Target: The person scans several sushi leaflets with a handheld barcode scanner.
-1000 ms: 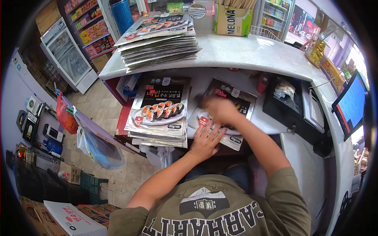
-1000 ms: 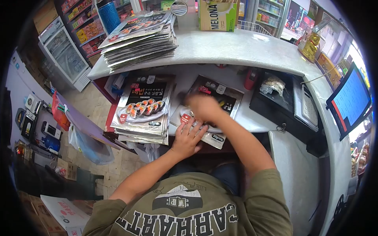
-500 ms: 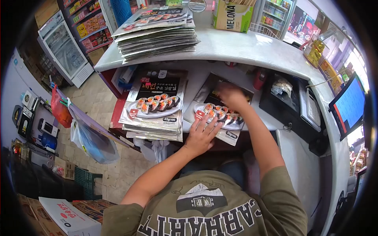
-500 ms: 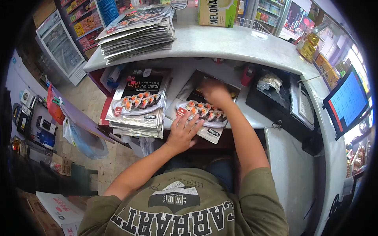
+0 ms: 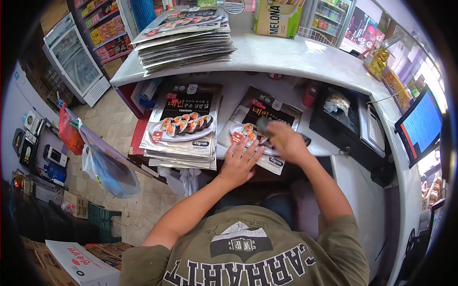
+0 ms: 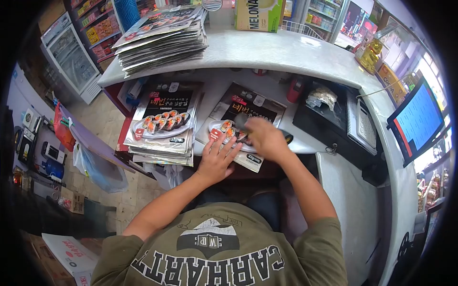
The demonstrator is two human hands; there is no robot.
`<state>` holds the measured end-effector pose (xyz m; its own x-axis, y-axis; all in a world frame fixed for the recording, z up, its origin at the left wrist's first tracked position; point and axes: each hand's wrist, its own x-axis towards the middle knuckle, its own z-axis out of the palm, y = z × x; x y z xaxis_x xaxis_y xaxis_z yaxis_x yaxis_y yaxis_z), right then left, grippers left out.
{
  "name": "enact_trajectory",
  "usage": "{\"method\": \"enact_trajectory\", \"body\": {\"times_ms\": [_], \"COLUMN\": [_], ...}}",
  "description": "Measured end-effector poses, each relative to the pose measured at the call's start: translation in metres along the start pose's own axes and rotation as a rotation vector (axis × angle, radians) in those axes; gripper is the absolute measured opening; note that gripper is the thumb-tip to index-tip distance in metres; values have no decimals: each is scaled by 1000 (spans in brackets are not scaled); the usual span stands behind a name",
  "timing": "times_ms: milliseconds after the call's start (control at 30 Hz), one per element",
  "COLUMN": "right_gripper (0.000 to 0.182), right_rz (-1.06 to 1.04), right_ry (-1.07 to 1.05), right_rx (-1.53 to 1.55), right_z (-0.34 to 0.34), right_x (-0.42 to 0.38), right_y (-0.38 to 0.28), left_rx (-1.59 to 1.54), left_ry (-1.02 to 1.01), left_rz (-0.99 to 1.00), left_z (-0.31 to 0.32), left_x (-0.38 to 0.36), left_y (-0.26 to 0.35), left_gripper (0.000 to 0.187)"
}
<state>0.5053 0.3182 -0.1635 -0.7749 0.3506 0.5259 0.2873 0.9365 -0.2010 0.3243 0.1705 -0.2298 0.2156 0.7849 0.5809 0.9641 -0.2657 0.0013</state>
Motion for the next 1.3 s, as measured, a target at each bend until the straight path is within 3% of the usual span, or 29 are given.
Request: {"method": "enact_trajectory", "body": {"times_ms": [67,133,167,267,333,400,467,500,600,667,767,800,867,967,1067,1100,1200,1233,1267,1300], "right_gripper": [28,31,33,35,35,35,34,32,32,32,30,31,30,29,28,28,27,26,25,26], "right_rz": [-109,168,284,303,62,85,312,305,197,-40,238,251,348,1,123,298,254,193,-32,21], "right_ry": [-79,-99,-33,32,-152,-271,-151,-31,-92,-215,-194,-71,52,-120,-64,-49,-40,-72,-102,-116], "right_rx": [93,122,-26,28,48,108,-23,-92,-93,117,-9,-178,-190,86,-8,-137,-202,-93,-95,-64], "right_z": [-7,-18,-11,-4,-12,-18,-18,-5,-5,-19,-17,-14,-1,-8,-5,-9,1,-5,-2,-6], "right_x": [-1,-6,-8,-12,-9,-6,-2,-14,-9,-7,0,-3,-5,-1,2,7,-3,-3,-7,-5], "right_y": [-1,19,41,19,-18,-14,20,58,19,-17,24,42,39,-19,20,35,33,-1,-8,-9], "left_rx": [-9,-16,-21,-5,-9,-16,-26,-18,-8,-23,-45,-37,-31,-18,-46,-43,-38,-38,-37,-35], "left_ry": [15,3,2,-3,3,-1,3,-8,-18,-16,-18,-3,-7,-5,-24,-18,-14,-32,-32,-32], "left_rz": [9,-3,-8,-16,-8,-1,-9,-17,-23,-20,-17,-16,-26,-22,-16,-17,-15,-11,-14,-10], "left_z": [4,0,-2,-3,3,4,-4,-6,-6,-3,-5,-6,-4,-3,-5,-5,-2,-3,-3,-3], "left_x": [-2,-1,0,1,-1,-2,1,1,1,0,-1,1,1,0,-3,-3,0,-1,-2,-1], "left_y": [-2,0,1,2,-1,-2,1,2,3,0,2,3,3,0,3,2,1,1,0,-1], "left_gripper": [94,93,92,91,91,91,92,92,91,91,91,91,91,93,93,94,93,93,93,93]}}
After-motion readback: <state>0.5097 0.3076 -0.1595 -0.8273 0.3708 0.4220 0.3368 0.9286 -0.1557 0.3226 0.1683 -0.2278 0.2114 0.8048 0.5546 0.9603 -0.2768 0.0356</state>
